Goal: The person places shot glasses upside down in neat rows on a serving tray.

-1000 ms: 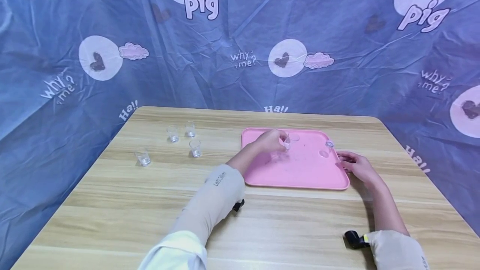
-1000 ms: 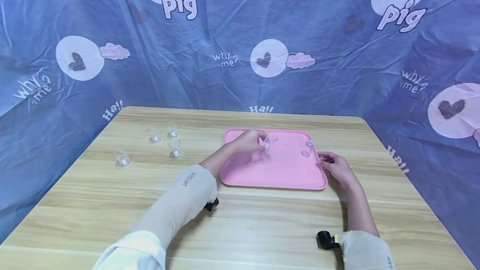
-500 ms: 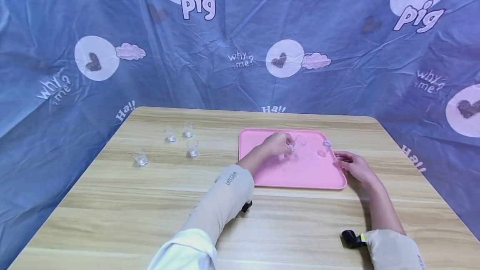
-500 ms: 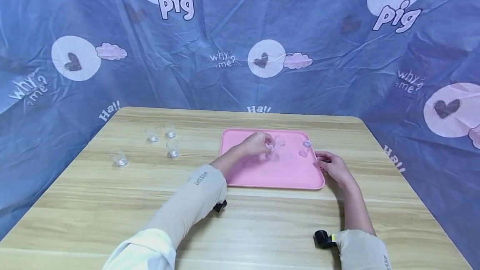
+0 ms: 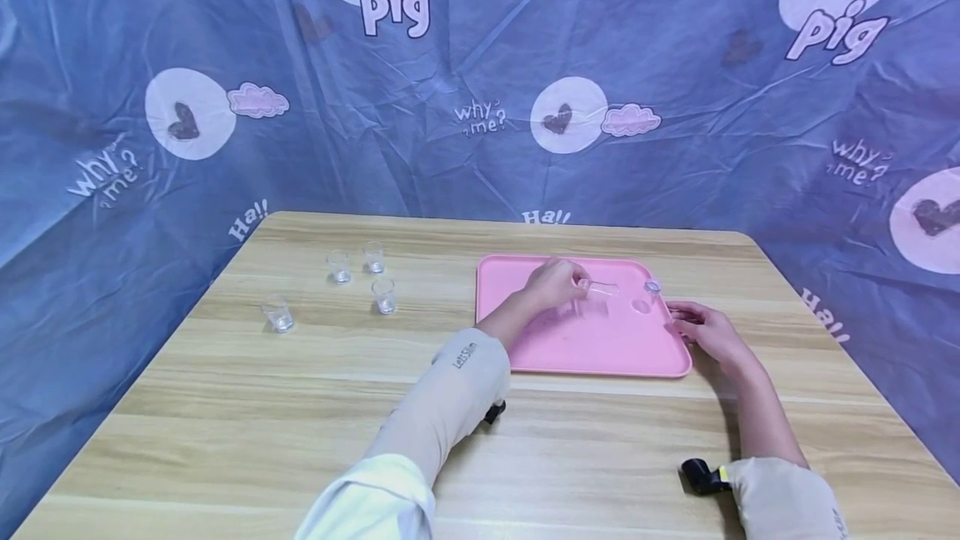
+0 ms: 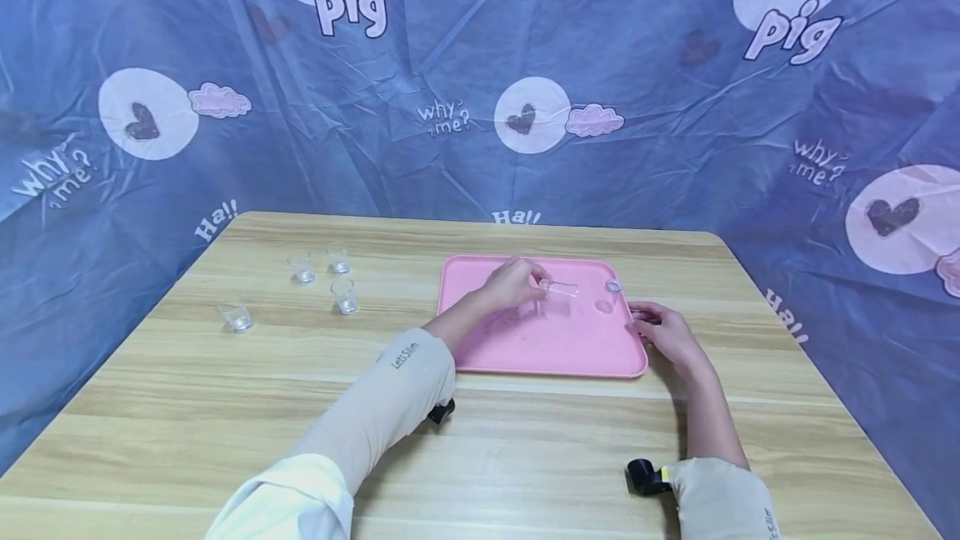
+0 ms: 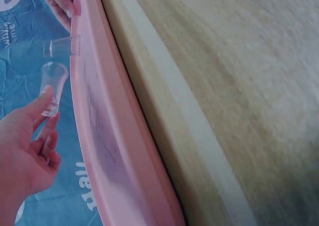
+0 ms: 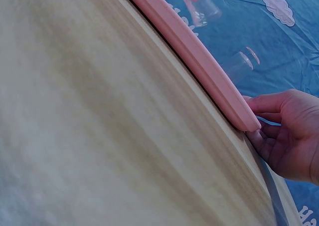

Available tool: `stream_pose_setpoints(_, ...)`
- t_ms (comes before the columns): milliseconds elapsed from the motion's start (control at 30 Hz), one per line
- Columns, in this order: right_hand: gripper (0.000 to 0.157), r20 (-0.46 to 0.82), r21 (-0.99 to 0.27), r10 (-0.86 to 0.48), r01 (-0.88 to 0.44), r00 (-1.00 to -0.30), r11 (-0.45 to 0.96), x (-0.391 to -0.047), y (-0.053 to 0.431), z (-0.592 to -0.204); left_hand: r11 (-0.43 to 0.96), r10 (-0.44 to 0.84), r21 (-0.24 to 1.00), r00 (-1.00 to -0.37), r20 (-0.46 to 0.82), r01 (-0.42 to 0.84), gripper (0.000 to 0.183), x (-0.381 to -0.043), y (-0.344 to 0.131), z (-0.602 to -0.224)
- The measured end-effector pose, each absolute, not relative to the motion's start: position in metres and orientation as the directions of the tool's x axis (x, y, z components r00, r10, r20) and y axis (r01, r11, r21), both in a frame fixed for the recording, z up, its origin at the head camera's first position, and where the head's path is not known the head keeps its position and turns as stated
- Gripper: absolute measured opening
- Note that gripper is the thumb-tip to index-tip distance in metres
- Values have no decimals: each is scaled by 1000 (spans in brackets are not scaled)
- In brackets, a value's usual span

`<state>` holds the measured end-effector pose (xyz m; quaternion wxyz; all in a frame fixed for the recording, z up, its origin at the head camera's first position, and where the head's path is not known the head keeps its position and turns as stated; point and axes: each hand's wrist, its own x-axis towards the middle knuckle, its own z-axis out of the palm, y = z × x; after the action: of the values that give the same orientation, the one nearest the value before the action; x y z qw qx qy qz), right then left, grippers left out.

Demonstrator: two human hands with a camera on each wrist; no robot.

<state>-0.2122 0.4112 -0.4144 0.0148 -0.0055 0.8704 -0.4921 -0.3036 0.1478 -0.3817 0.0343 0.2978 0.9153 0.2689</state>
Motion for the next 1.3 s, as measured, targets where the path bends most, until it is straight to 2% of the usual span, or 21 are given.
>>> stream_pose_setpoints(233,44,-11,-867,-29,-5,-1000,499,-212,410,-415,680,513,540,-848,134,497,19,-300,154,-380)
stream_pose_setpoints(467,44,-12,-868,-22,0,-1000,496,-212,412,-416,675,443,560,-871,213,481,31,-300,168,-382)
stream_pose_setpoints(867,43,-21,-864,-18,9,-1000,503,-211,412,-415,611,370,663,-897,243,432,19,-295,194,-388)
stream_pose_setpoints(1300,43,-34,-868,-8,25,-999,496,-211,412,-414,666,382,607,-897,222,433,23,-292,213,-389)
